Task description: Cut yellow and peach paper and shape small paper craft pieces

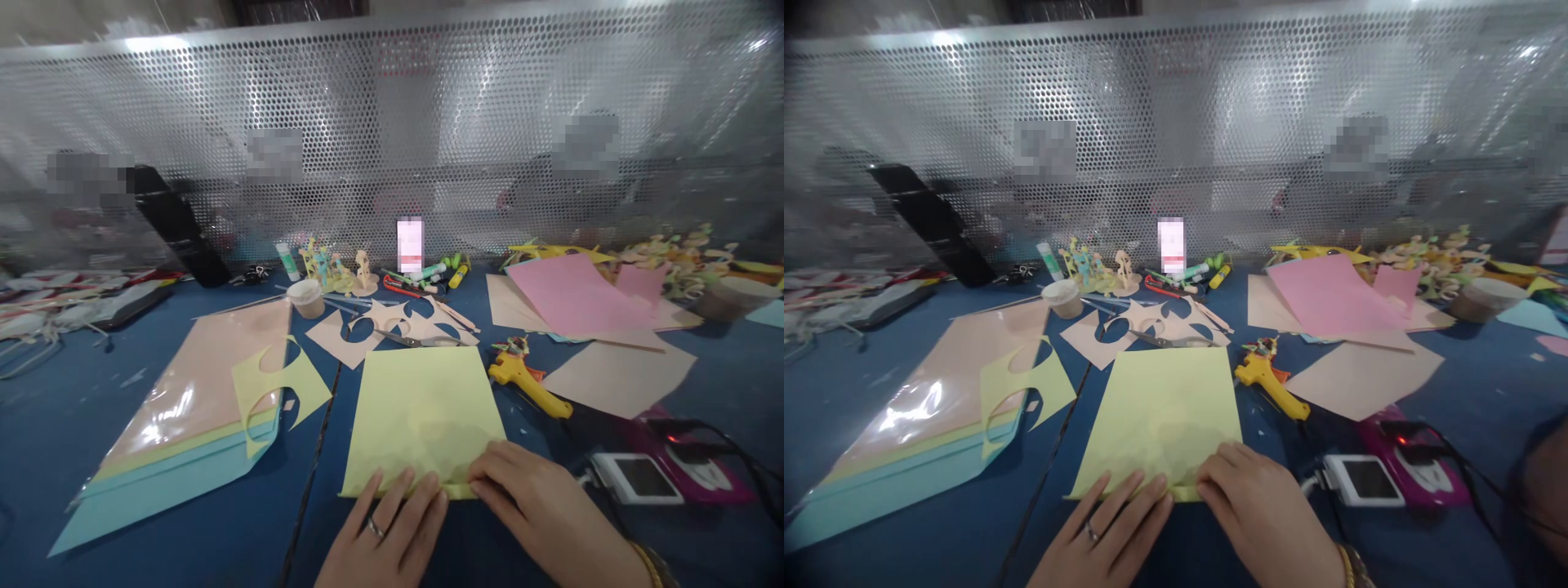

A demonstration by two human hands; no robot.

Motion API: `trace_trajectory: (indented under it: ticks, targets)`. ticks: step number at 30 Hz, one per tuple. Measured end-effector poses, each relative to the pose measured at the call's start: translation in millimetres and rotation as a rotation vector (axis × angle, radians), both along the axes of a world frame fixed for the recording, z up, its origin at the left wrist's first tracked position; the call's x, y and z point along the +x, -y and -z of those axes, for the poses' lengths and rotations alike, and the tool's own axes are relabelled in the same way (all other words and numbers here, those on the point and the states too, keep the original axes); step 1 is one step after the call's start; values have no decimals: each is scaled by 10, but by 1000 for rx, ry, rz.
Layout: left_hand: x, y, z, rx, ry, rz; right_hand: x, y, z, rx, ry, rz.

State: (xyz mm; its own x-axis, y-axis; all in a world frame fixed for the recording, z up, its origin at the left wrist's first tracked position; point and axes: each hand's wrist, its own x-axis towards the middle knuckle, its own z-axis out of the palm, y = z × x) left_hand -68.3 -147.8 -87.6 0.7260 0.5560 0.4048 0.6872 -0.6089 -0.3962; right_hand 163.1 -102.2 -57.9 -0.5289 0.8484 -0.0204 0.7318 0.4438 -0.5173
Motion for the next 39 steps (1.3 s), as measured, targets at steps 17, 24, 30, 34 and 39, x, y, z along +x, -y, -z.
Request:
trace_trajectory:
  ticks: [17, 24, 30, 34, 39]
  targets:
    - [13, -64, -107, -71, 51, 50, -47, 42, -4, 180, -38, -49]
    - [127, -68, -130, -203, 287, -16, -36, 69, 33, 151, -60, -56]
    - [183, -49, -49, -469, 433, -133, -23, 107, 54, 106, -36, -90]
    - [189, -61, -64, -503, 461, -130, -14, 116, 83, 102, -38, -91]
    - [107, -65, -135, -588, 546, -156, -13, 116, 99, 80, -49, -82]
